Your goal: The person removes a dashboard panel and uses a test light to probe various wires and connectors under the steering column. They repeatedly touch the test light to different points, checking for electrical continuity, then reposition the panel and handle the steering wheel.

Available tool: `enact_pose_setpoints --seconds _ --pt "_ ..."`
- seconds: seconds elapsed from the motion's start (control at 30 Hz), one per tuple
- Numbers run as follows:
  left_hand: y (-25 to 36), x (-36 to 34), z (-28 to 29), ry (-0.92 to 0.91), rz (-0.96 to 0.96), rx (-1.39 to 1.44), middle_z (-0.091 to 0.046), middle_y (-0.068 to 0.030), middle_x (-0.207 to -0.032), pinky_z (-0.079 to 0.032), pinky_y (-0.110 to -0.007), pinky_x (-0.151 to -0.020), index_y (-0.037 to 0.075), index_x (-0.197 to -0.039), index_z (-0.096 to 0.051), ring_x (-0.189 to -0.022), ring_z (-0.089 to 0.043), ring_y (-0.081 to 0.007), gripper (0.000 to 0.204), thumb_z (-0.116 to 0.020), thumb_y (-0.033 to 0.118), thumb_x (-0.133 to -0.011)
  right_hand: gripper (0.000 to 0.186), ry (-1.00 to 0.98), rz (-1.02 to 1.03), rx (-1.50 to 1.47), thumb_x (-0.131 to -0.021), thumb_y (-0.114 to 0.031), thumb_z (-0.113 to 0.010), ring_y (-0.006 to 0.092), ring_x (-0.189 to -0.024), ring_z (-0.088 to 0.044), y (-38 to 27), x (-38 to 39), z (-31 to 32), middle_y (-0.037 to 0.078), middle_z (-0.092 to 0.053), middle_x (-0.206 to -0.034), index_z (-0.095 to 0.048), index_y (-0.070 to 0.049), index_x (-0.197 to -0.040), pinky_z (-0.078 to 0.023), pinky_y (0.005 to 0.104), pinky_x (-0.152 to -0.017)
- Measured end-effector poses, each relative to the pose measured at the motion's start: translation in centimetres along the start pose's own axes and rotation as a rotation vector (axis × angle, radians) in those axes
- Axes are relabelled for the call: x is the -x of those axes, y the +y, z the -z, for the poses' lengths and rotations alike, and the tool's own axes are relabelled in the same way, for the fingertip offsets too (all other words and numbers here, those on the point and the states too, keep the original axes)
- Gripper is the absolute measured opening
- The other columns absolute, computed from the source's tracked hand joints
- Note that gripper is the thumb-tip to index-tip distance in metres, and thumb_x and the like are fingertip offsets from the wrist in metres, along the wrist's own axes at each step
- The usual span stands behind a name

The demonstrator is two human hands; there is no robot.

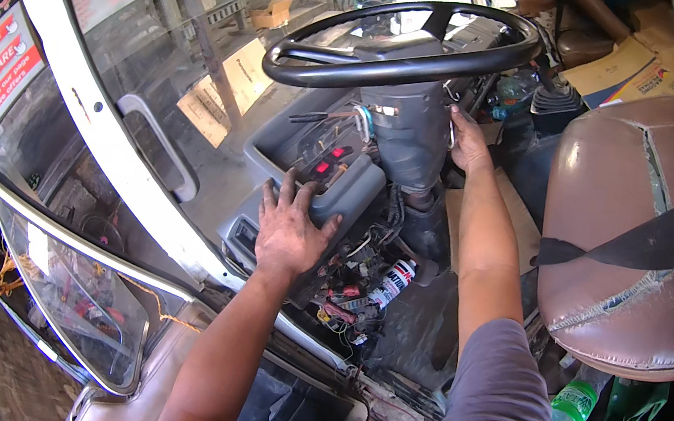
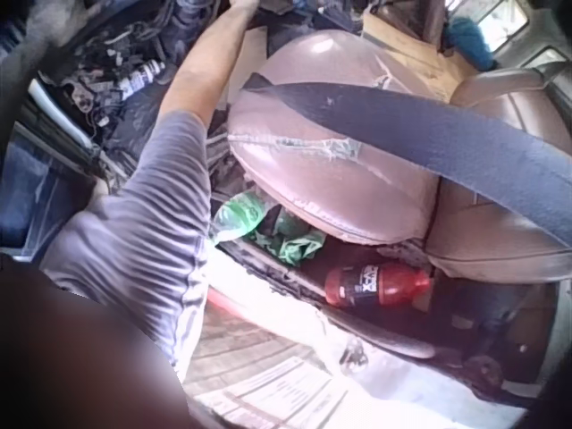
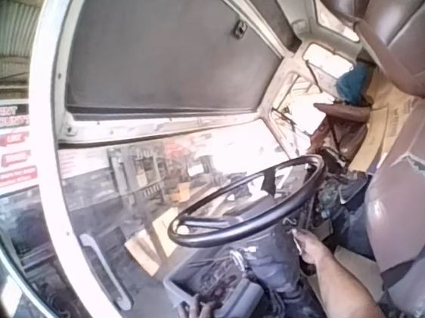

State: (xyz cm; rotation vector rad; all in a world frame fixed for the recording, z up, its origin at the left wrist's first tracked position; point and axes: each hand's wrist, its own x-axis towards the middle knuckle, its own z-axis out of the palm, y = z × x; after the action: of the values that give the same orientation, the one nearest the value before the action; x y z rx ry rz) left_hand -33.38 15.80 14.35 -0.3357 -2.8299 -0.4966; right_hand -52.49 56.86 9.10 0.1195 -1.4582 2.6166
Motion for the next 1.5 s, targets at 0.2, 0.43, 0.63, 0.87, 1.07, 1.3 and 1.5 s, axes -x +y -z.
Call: enact_pose_setpoints --seconds 0.2,0.43,0.63,0.87,1.07,1.3,1.5 --pt "-0.1 -0.6 0.0 -0.009 0.003 -0.006 -0.036 -0.0206 -0.179 -0.03 -0.063 -0.136 0.016 -0.16 -0.06 -0.163 -0.028 -0.0614 0.072 -0.077 0.054 -0.1 0.046 0.067 0.035 0.06 -0.114 -0.04 -0.069 0.0237 -0.121 -0.074 -0.4 -0.5 -1.1 0.007 -0.079 -0.135 -0.07 -0.006 -0.145 -0.057 0.0443 -0.109" --pt "-0.1 -0.7 -0.1 -0.014 0.005 -0.023 -0.035 -0.019 -0.18 -0.029 -0.063 -0.137 0.019 -0.16 -0.06 -0.163 -0.028 -0.0604 0.071 -0.077 0.054 -0.1 0.054 0.161 0.013 0.087 -0.115 -0.048 -0.066 0.0259 -0.13 -0.069 0.4 0.6 -2.3 0.009 -0.075 -0.143 -0.069 -0.006 -0.148 -0.054 0.0466 -0.112" --pt "-0.3 -0.6 -0.2 -0.009 -0.003 -0.019 -0.035 -0.019 -0.18 -0.029 -0.061 -0.137 0.016 -0.16 -0.06 -0.165 -0.028 -0.0555 0.073 -0.077 0.054 -0.1 0.054 0.125 -0.019 0.226 -0.113 -0.054 -0.066 0.0257 -0.119 -0.074 -0.8 -0.5 -1.3 0.006 -0.079 -0.133 -0.072 -0.009 -0.142 -0.056 0.0481 -0.108" --pt "-0.2 -0.8 0.0 -0.017 0.004 -0.023 -0.034 -0.017 -0.18 -0.028 -0.06 -0.137 0.017 -0.161 -0.059 -0.166 -0.027 -0.0543 0.074 -0.077 0.054 -0.099 0.056 0.083 -0.091 0.139 -0.111 -0.055 -0.069 0.026 -0.12 -0.074 -1.1 -0.6 -1.1 0.008 -0.079 -0.136 -0.072 -0.008 -0.141 -0.056 0.0479 -0.109" --pt "0.0 -0.6 0.1 -0.039 0.022 0.001 -0.035 -0.0168 -0.18 -0.028 -0.061 -0.137 0.018 -0.161 -0.059 -0.167 -0.025 -0.054 0.073 -0.077 0.053 -0.1 0.056 0.084 -0.09 0.087 -0.111 -0.053 -0.07 0.0263 -0.121 -0.074 -0.7 -0.9 -1.0 0.009 -0.08 -0.136 -0.074 -0.006 -0.139 -0.055 0.0464 -0.112" --pt "-0.1 -0.7 0.3 -0.043 0.021 0.005 -0.035 -0.0164 -0.18 -0.028 -0.061 -0.137 0.018 -0.161 -0.059 -0.167 -0.025 -0.0536 0.072 -0.077 0.052 -0.1 0.054 0.079 -0.096 0.113 -0.112 -0.052 -0.069 0.0261 -0.122 -0.073 -0.6 -1.2 -0.3 0.01 -0.079 -0.137 -0.074 -0.006 -0.14 -0.054 0.0463 -0.112" --pt "-0.1 -0.6 0.2 -0.024 0.028 0.008 -0.036 -0.0156 -0.179 -0.028 -0.06 -0.137 0.018 -0.16 -0.06 -0.166 -0.026 -0.0527 0.071 -0.077 0.052 -0.1 0.059 0.084 -0.068 0.081 -0.11 -0.053 -0.072 0.0262 -0.121 -0.075 -0.4 -1.3 -0.6 0.01 -0.08 -0.136 -0.073 -0.003 -0.141 -0.056 0.0459 -0.111"
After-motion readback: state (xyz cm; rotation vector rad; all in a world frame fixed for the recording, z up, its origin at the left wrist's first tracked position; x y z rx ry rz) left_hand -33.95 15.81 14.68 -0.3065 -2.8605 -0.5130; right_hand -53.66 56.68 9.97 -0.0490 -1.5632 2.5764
